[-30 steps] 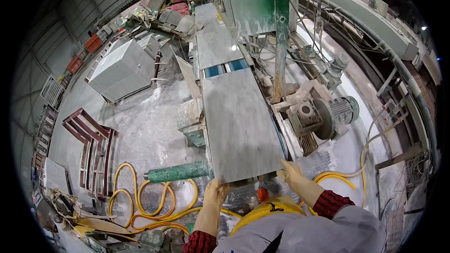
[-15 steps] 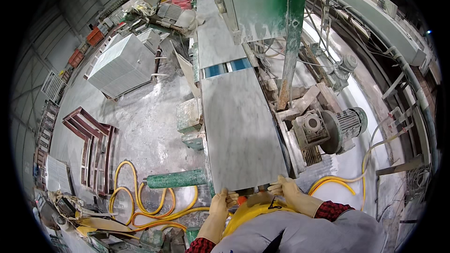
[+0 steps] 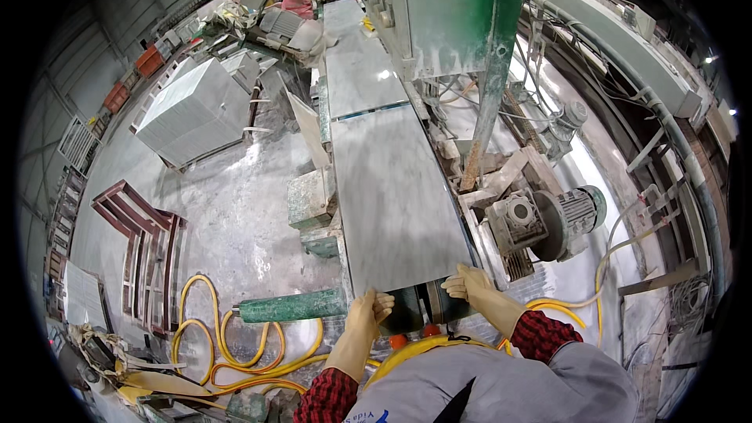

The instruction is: The person guides large rectangular stone slabs through a conveyor-based polishing machine, using gloved hands to align and feed each slab. The person repeatedly handles multiple slabs, moving them from the input side to the output side of the machine.

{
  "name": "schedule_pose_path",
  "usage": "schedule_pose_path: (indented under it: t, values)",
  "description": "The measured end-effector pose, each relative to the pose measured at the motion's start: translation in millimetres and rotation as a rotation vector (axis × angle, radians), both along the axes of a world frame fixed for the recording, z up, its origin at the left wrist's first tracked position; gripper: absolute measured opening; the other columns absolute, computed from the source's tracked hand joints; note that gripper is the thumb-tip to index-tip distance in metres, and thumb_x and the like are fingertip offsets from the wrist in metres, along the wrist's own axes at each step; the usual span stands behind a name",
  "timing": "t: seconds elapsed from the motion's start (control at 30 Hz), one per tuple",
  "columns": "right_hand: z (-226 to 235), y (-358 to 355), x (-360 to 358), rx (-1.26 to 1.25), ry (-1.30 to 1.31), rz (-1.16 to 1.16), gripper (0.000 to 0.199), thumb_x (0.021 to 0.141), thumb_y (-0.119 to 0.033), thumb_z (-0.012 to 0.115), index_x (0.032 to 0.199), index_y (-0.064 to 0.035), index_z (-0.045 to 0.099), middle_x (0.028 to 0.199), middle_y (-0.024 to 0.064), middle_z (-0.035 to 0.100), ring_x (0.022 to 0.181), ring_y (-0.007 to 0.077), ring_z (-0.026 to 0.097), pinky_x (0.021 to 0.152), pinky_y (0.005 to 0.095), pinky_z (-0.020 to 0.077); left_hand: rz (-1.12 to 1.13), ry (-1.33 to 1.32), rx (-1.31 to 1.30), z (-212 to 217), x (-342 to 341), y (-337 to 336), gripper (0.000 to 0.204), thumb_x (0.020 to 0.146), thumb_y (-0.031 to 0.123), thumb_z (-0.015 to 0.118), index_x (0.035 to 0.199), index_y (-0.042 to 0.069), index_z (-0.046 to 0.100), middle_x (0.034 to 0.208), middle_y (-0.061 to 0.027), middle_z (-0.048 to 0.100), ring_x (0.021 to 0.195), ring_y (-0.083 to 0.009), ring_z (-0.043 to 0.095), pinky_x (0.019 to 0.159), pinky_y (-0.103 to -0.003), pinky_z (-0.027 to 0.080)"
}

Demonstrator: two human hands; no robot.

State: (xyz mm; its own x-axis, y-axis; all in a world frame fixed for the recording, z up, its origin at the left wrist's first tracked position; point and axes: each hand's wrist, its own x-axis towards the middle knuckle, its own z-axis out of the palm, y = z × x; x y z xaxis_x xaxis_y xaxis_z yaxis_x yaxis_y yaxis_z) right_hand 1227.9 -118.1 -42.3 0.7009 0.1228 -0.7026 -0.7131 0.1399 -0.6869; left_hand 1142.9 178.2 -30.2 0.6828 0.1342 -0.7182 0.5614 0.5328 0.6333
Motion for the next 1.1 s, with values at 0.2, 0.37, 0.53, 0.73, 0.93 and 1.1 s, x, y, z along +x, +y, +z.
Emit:
schedule_pose_path:
  t: [0.2,0.37,0.53,0.73,0.93,1.1]
  values:
    - [-2,3,16,0.004,0.009,0.004,0.053,0.116,-0.041,0.051,0.106,0.0059,0.074,0.097,0.0207,0.081,0.069,0.0204,0.074,0.062,0.0303,0.0613,-0.019,0.013,-0.029,-3,15,9,0.042,0.116,0.032,0.051,0.118,-0.006,0.070,0.112,-0.0189,0.080,0.085,-0.0209,0.077,0.071,-0.028,0.066]
    - [-2,6,26,0.043,-0.004,-0.018,0.053,0.116,-0.041,0.051,0.105,0.0057,0.074,0.098,0.0207,0.081,0.068,0.0191,0.073,0.060,0.0297,0.0598,-0.021,0.004,-0.029,-3,26,13,0.042,0.117,0.033,0.050,0.119,-0.005,0.069,0.115,-0.0190,0.080,0.089,-0.0216,0.078,0.074,-0.029,0.066]
    - [4,9,33,0.020,0.008,-0.009,0.053,0.116,-0.041,0.052,0.105,0.0062,0.073,0.097,0.0212,0.080,0.068,0.0198,0.073,0.059,0.0303,0.0593,-0.052,0.005,-0.020,2,35,16,0.043,0.118,0.033,0.049,0.119,-0.005,0.068,0.117,-0.0192,0.079,0.092,-0.0221,0.078,0.076,-0.029,0.066]
    - [3,6,46,-0.038,0.045,-0.024,0.051,0.115,-0.039,0.054,0.105,0.0072,0.073,0.095,0.0221,0.080,0.067,0.0228,0.073,0.055,0.0335,0.0598,-0.097,-0.032,-0.052,-15,42,17,0.044,0.118,0.033,0.048,0.122,-0.006,0.068,0.117,-0.0196,0.079,0.093,-0.0233,0.078,0.077,-0.031,0.067]
    - [-3,3,59,-0.046,0.045,-0.021,0.052,0.114,-0.042,0.055,0.103,0.0058,0.073,0.093,0.0222,0.079,0.066,0.0266,0.072,0.053,0.0357,0.0581,-0.135,-0.080,-0.054,-2,47,16,0.047,0.117,0.039,0.050,0.123,-0.005,0.068,0.114,-0.0186,0.079,0.094,-0.0240,0.077,0.081,-0.035,0.067]
    - [-52,-11,91,0.006,0.027,-0.078,0.049,0.113,-0.043,0.055,0.094,-0.0007,0.069,0.079,0.0160,0.069,0.062,0.0285,0.063,0.050,0.0402,0.0459,0.112,-0.353,-0.173,-10,-19,30,0.055,0.111,0.050,0.063,0.122,-0.004,0.069,0.110,-0.0185,0.079,0.088,-0.0244,0.076,0.078,-0.037,0.064]
